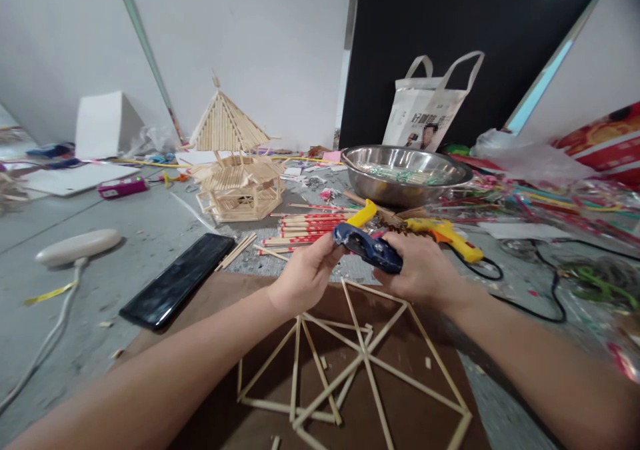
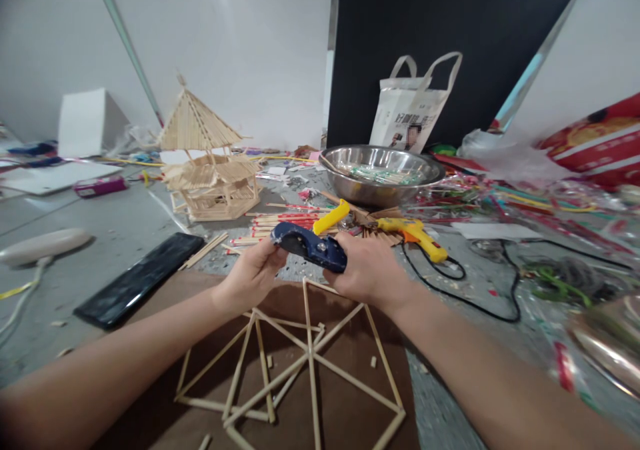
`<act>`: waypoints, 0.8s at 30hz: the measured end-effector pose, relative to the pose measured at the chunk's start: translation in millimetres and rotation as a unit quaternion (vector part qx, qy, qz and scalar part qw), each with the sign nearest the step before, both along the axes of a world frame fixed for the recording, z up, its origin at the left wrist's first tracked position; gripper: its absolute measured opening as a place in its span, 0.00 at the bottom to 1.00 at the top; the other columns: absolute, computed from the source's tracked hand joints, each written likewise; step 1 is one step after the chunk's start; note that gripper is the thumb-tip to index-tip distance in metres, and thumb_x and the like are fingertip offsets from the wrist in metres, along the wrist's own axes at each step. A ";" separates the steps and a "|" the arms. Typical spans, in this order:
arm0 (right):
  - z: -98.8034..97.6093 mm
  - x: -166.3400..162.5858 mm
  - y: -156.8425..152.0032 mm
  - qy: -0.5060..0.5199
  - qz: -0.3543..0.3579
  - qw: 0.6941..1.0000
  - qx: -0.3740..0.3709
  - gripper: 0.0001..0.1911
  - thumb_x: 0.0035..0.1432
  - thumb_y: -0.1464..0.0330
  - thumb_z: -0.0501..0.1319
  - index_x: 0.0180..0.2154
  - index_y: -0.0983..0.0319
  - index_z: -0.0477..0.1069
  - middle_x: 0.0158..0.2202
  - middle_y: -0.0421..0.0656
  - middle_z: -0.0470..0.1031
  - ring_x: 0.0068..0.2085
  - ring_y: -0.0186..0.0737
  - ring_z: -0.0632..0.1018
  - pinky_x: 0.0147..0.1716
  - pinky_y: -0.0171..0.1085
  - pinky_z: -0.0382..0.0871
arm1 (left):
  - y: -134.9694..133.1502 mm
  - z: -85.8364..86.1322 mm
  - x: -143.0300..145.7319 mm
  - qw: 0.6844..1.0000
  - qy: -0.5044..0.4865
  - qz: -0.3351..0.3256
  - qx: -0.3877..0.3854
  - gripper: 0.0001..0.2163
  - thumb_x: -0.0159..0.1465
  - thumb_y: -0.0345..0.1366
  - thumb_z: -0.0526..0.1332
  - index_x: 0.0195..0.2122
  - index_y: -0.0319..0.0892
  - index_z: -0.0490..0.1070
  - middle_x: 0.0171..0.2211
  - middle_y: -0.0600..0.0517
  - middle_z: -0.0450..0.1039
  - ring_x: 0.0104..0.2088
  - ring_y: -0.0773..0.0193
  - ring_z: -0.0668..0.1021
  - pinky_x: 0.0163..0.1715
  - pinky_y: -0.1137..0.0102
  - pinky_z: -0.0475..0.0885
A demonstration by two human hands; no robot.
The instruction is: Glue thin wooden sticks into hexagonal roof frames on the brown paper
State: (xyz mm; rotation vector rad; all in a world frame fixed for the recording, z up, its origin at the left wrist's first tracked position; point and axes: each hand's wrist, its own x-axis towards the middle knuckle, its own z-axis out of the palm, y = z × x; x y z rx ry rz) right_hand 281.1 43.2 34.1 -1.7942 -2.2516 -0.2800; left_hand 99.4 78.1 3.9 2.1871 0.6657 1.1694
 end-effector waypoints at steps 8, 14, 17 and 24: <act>-1.8 0.4 2.5 0.012 -0.009 1.000 -0.001 0.11 0.41 0.64 0.53 0.29 0.60 0.66 0.24 0.42 0.73 0.27 0.41 0.73 0.25 0.34 0.60 | 0.4 5.5 3.4 0.999 0.007 0.020 -0.029 0.09 0.61 0.36 0.45 0.27 0.39 0.58 0.20 0.57 0.52 0.21 0.73 0.57 0.20 0.78 0.56; 0.1 -0.6 1.1 0.002 -0.022 1.000 -0.007 0.11 0.41 0.63 0.54 0.29 0.60 0.66 0.24 0.42 0.73 0.26 0.41 0.73 0.25 0.34 0.60 | 1.6 4.7 2.0 0.999 0.010 0.018 -0.041 0.09 0.61 0.35 0.45 0.28 0.39 0.59 0.20 0.57 0.50 0.20 0.73 0.56 0.20 0.77 0.55; 2.8 -2.3 -0.6 -0.013 -0.048 0.999 -0.003 0.13 0.41 0.62 0.54 0.31 0.61 0.67 0.25 0.43 0.73 0.28 0.43 0.74 0.26 0.35 0.60 | 2.6 3.8 1.5 0.999 0.012 0.014 -0.046 0.09 0.61 0.36 0.45 0.29 0.39 0.60 0.20 0.57 0.50 0.20 0.73 0.56 0.20 0.77 0.54; 5.0 2.3 4.1 0.002 -0.072 0.997 -0.009 0.13 0.42 0.62 0.53 0.31 0.60 0.66 0.27 0.43 0.73 0.29 0.44 0.74 0.26 0.35 0.60 | 2.6 3.8 1.2 0.997 0.028 0.015 -0.073 0.11 0.61 0.38 0.44 0.31 0.39 0.61 0.20 0.57 0.52 0.21 0.73 0.57 0.21 0.77 0.55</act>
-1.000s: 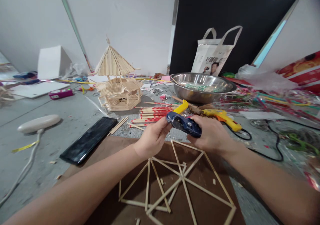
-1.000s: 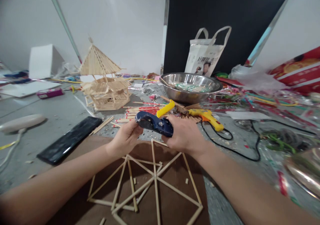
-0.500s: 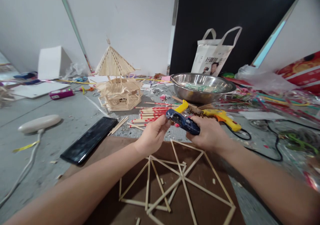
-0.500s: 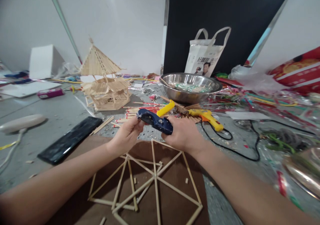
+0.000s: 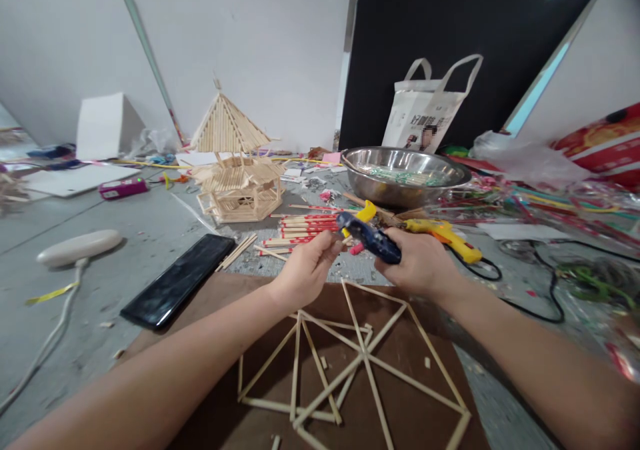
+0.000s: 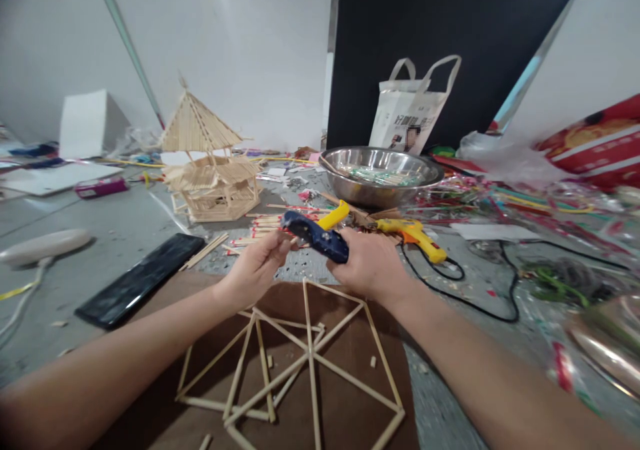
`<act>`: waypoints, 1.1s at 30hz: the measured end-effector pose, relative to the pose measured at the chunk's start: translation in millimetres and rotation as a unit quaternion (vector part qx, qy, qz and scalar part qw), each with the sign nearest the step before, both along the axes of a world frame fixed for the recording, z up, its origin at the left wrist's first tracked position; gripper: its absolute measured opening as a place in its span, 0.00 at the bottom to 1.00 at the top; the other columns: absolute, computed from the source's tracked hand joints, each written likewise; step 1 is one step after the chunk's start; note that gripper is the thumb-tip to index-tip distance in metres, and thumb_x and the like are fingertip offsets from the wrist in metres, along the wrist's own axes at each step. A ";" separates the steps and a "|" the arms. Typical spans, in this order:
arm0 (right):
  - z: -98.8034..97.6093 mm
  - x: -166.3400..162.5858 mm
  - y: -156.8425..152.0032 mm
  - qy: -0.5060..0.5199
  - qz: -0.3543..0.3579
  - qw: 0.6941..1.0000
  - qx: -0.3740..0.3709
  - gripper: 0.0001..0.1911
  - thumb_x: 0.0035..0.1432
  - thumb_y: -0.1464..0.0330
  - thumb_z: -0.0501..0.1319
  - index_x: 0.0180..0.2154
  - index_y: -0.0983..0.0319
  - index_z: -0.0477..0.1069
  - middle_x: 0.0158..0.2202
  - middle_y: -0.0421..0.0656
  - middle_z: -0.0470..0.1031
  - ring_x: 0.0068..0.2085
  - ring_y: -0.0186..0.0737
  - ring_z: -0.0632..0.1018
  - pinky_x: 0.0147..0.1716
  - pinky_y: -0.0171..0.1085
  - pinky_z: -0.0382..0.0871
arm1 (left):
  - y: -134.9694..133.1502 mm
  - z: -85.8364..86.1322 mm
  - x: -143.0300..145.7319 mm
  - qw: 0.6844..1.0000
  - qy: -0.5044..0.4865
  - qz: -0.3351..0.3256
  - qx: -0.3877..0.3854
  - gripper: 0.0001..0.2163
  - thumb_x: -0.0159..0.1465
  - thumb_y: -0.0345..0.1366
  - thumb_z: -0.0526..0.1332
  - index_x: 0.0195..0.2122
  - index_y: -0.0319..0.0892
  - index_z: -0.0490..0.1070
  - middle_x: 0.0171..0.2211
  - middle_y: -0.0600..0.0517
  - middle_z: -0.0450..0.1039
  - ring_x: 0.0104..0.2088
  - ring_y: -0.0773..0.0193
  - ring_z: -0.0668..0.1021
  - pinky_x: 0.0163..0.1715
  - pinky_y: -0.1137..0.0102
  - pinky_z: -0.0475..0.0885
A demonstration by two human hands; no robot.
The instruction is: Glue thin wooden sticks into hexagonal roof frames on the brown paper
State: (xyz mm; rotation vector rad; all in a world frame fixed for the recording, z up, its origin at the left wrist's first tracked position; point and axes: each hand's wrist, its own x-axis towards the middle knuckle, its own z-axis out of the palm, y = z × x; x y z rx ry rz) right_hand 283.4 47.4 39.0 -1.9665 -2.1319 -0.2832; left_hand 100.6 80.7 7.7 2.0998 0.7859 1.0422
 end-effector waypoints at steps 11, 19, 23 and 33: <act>-15.1 14.6 16.4 -0.049 -0.051 0.991 -0.111 0.26 0.42 0.51 0.51 0.40 0.60 0.64 0.34 0.48 0.73 0.34 0.49 0.73 0.27 0.39 0.60 | 9.4 -5.8 1.3 0.984 -0.094 -0.033 -0.147 0.09 0.61 0.40 0.46 0.31 0.40 0.58 0.17 0.60 0.49 0.17 0.75 0.55 0.17 0.78 0.52; -19.4 11.0 12.7 -0.015 -0.008 0.998 -0.061 0.21 0.46 0.57 0.51 0.41 0.61 0.62 0.35 0.47 0.72 0.35 0.46 0.73 0.29 0.38 0.61 | 12.8 -7.6 0.2 0.991 -0.080 0.000 -0.105 0.07 0.59 0.38 0.49 0.29 0.39 0.57 0.20 0.58 0.57 0.19 0.76 0.59 0.18 0.78 0.55; -12.2 8.9 9.3 0.019 0.014 1.000 0.008 0.20 0.45 0.62 0.53 0.42 0.62 0.60 0.36 0.46 0.72 0.35 0.43 0.72 0.30 0.36 0.62 | 14.8 -9.7 1.0 0.992 -0.093 0.010 -0.086 0.07 0.58 0.38 0.51 0.29 0.39 0.57 0.21 0.58 0.56 0.20 0.75 0.60 0.19 0.78 0.56; -8.5 -3.1 0.3 0.020 0.063 0.998 0.012 0.20 0.43 0.65 0.53 0.41 0.62 0.62 0.35 0.44 0.72 0.35 0.43 0.72 0.31 0.35 0.60 | 9.9 -6.3 -0.4 0.996 -0.075 0.003 -0.038 0.06 0.58 0.36 0.51 0.28 0.39 0.58 0.21 0.57 0.59 0.22 0.74 0.62 0.22 0.77 0.58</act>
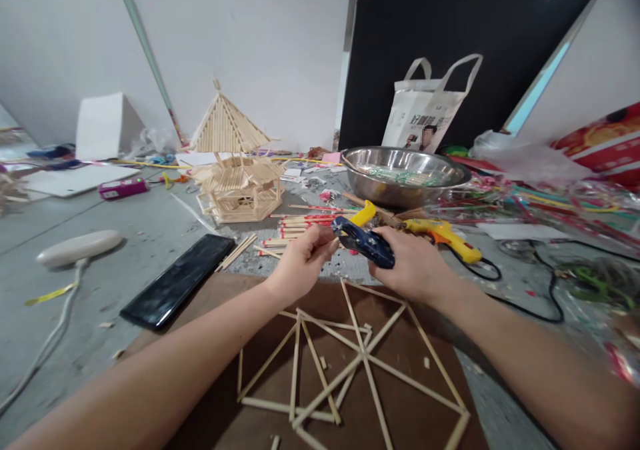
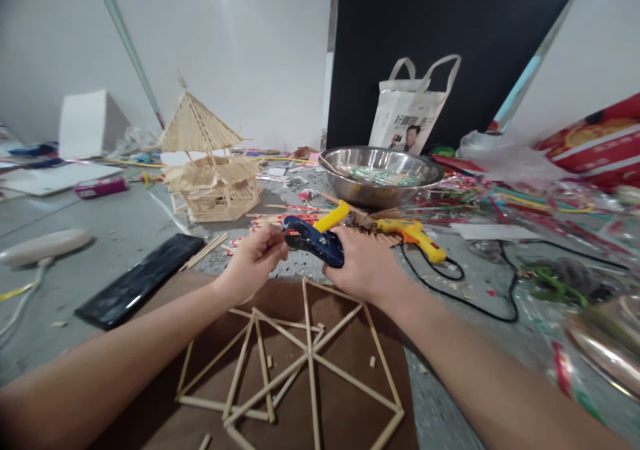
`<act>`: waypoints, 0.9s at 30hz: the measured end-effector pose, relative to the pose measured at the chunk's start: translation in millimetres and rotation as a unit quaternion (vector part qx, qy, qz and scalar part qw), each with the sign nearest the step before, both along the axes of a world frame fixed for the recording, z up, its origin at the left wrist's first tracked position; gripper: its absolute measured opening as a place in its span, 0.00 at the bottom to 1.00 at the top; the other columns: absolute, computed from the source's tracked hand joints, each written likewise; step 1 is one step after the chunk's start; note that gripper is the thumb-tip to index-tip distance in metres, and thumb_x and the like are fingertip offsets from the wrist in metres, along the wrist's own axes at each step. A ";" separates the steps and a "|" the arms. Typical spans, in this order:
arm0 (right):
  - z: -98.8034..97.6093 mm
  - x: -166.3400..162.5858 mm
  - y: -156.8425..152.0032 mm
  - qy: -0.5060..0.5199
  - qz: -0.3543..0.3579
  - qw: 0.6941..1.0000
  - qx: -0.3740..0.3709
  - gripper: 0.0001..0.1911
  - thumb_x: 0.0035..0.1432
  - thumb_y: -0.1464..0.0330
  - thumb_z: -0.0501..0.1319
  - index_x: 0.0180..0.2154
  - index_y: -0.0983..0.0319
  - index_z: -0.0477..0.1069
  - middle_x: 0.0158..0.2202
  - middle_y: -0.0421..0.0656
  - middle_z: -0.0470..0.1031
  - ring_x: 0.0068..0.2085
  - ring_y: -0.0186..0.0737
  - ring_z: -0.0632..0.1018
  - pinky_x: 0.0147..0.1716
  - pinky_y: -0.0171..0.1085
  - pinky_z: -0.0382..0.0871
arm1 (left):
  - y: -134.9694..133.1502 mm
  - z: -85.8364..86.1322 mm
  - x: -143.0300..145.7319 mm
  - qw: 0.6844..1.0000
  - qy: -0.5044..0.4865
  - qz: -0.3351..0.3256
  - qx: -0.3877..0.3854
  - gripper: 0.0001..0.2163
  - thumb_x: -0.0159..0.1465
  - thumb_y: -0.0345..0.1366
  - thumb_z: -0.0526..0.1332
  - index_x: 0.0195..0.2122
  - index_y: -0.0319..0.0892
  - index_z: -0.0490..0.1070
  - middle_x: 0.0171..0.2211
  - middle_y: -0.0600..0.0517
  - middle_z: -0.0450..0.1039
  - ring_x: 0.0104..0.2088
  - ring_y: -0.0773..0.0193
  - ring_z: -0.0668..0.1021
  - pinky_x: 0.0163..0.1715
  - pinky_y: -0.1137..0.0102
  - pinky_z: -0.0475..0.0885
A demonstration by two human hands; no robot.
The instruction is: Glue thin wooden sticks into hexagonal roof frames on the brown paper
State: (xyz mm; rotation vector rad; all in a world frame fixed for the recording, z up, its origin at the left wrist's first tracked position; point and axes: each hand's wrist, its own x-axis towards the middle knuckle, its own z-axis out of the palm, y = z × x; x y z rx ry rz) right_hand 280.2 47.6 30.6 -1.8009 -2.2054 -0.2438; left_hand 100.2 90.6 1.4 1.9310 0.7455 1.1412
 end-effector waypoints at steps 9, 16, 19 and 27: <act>0.2 -1.8 -1.6 -0.014 -0.005 1.000 0.006 0.20 0.42 0.65 0.54 0.41 0.61 0.62 0.35 0.44 0.73 0.35 0.45 0.73 0.30 0.36 0.60 | -0.5 -0.4 0.5 1.000 0.017 0.008 0.016 0.05 0.56 0.33 0.52 0.25 0.40 0.55 0.20 0.57 0.59 0.22 0.73 0.63 0.23 0.76 0.59; -0.6 -1.3 -0.8 -0.021 -0.004 1.000 0.004 0.21 0.42 0.64 0.54 0.41 0.61 0.63 0.35 0.44 0.73 0.35 0.44 0.73 0.30 0.35 0.59 | 1.8 -4.2 0.6 1.000 0.008 -0.011 0.010 0.02 0.56 0.31 0.51 0.29 0.39 0.58 0.21 0.56 0.59 0.23 0.72 0.64 0.25 0.75 0.61; -0.2 -1.2 -1.1 -0.023 -0.004 1.000 0.006 0.20 0.42 0.65 0.53 0.41 0.61 0.63 0.34 0.44 0.73 0.35 0.44 0.73 0.29 0.35 0.59 | 1.1 -3.8 0.7 1.000 0.006 -0.014 0.005 0.02 0.56 0.32 0.51 0.28 0.39 0.58 0.20 0.56 0.58 0.23 0.72 0.64 0.25 0.75 0.61; -0.6 -1.2 -1.5 -0.023 -0.006 1.000 -0.001 0.19 0.42 0.64 0.54 0.40 0.59 0.63 0.33 0.43 0.73 0.34 0.44 0.73 0.28 0.35 0.59 | -1.4 -2.1 0.7 1.000 0.006 -0.018 0.005 0.03 0.56 0.32 0.51 0.27 0.40 0.57 0.20 0.57 0.58 0.22 0.73 0.63 0.24 0.76 0.60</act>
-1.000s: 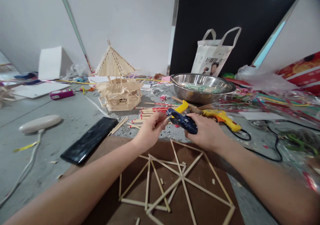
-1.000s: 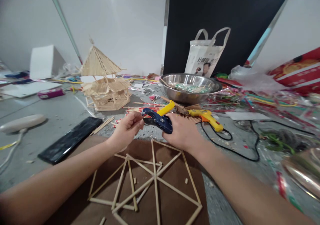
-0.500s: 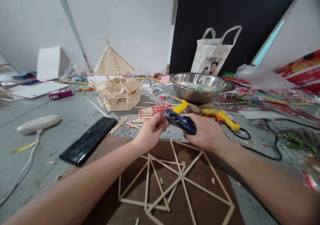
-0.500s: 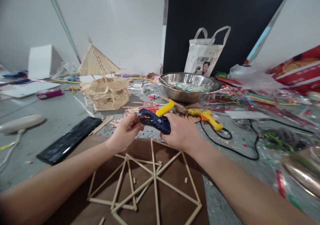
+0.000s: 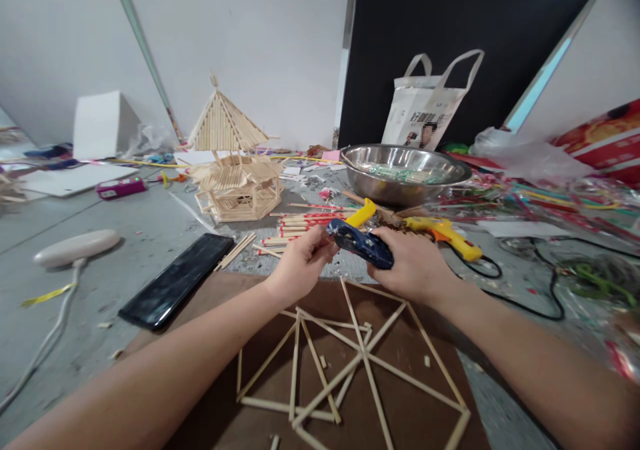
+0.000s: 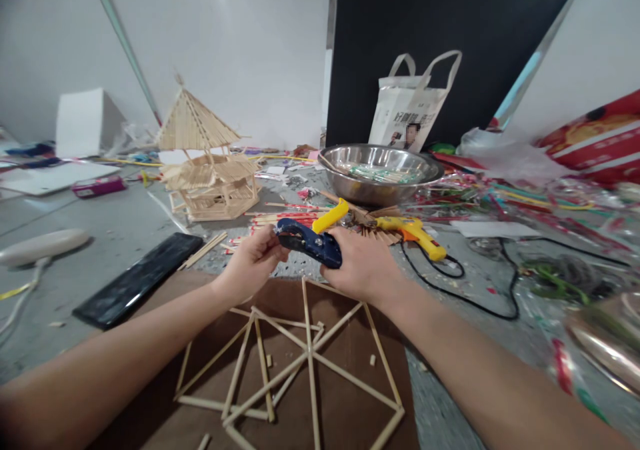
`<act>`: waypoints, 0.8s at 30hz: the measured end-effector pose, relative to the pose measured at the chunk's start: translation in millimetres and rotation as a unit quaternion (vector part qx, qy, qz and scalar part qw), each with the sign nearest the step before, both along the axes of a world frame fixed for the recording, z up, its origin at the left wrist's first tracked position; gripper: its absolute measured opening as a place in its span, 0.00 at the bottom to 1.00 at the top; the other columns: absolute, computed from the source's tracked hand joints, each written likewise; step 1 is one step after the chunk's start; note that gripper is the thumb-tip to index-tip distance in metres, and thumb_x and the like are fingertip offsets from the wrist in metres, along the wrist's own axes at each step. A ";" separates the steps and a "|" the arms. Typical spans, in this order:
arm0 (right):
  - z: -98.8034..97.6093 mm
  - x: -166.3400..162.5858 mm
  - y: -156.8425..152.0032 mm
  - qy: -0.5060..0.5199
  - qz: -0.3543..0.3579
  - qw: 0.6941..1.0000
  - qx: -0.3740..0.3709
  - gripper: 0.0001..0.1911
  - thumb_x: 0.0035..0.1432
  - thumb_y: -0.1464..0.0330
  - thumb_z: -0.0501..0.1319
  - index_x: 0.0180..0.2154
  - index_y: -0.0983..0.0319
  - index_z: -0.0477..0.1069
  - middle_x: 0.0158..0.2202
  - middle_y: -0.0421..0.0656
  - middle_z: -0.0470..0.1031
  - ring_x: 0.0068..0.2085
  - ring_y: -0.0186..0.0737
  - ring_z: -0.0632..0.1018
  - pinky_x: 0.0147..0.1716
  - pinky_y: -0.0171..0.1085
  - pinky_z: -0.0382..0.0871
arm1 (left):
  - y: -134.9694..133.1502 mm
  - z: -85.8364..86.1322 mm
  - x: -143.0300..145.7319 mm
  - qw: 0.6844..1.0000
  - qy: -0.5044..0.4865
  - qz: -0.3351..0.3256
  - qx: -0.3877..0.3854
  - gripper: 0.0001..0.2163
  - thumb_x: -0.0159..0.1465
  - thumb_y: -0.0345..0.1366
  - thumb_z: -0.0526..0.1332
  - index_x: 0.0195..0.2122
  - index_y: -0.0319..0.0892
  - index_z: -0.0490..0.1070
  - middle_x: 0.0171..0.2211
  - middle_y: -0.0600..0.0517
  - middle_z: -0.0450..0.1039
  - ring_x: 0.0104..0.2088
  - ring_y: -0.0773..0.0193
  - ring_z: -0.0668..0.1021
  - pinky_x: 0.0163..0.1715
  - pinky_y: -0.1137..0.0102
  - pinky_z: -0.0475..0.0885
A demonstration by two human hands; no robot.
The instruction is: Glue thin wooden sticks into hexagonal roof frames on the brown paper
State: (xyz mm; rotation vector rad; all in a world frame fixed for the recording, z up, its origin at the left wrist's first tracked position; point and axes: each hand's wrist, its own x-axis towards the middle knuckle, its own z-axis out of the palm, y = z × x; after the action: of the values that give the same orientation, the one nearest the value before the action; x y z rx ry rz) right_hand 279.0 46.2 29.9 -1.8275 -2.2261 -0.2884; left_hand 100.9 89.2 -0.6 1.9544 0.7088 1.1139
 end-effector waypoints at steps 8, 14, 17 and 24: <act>0.1 0.4 0.1 -0.004 -0.008 1.000 -0.010 0.18 0.41 0.63 0.55 0.39 0.59 0.64 0.31 0.42 0.74 0.32 0.44 0.73 0.27 0.35 0.58 | -0.5 1.9 -0.4 1.000 0.013 -0.003 0.007 0.02 0.56 0.31 0.50 0.27 0.40 0.57 0.20 0.57 0.58 0.22 0.73 0.64 0.23 0.76 0.60; 0.6 0.5 -0.4 -0.011 -0.006 1.000 -0.012 0.17 0.41 0.64 0.54 0.38 0.59 0.64 0.30 0.43 0.74 0.32 0.46 0.74 0.27 0.36 0.59 | -1.4 2.3 -0.3 1.000 0.024 -0.005 0.006 0.03 0.57 0.33 0.50 0.27 0.39 0.57 0.20 0.57 0.58 0.22 0.73 0.64 0.23 0.76 0.61; 0.2 0.8 -0.7 -0.014 -0.007 1.000 -0.015 0.16 0.42 0.64 0.54 0.36 0.59 0.64 0.30 0.43 0.74 0.32 0.45 0.74 0.27 0.36 0.59 | -1.9 2.6 -0.4 0.999 0.033 0.001 0.000 0.04 0.57 0.33 0.50 0.26 0.39 0.57 0.19 0.57 0.59 0.22 0.72 0.64 0.24 0.75 0.61; -0.2 1.4 0.7 -0.014 -0.007 1.000 -0.023 0.14 0.42 0.64 0.54 0.34 0.59 0.65 0.30 0.44 0.74 0.32 0.44 0.74 0.28 0.35 0.59 | -3.1 5.2 -0.3 0.999 0.036 0.003 -0.010 0.04 0.57 0.34 0.51 0.27 0.39 0.58 0.19 0.57 0.60 0.22 0.72 0.65 0.23 0.76 0.61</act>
State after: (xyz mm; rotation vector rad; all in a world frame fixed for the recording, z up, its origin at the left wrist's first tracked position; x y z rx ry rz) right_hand 280.4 46.9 29.7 -1.8745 -2.2567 -0.2704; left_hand 100.6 86.1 4.6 1.9844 0.7618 1.0396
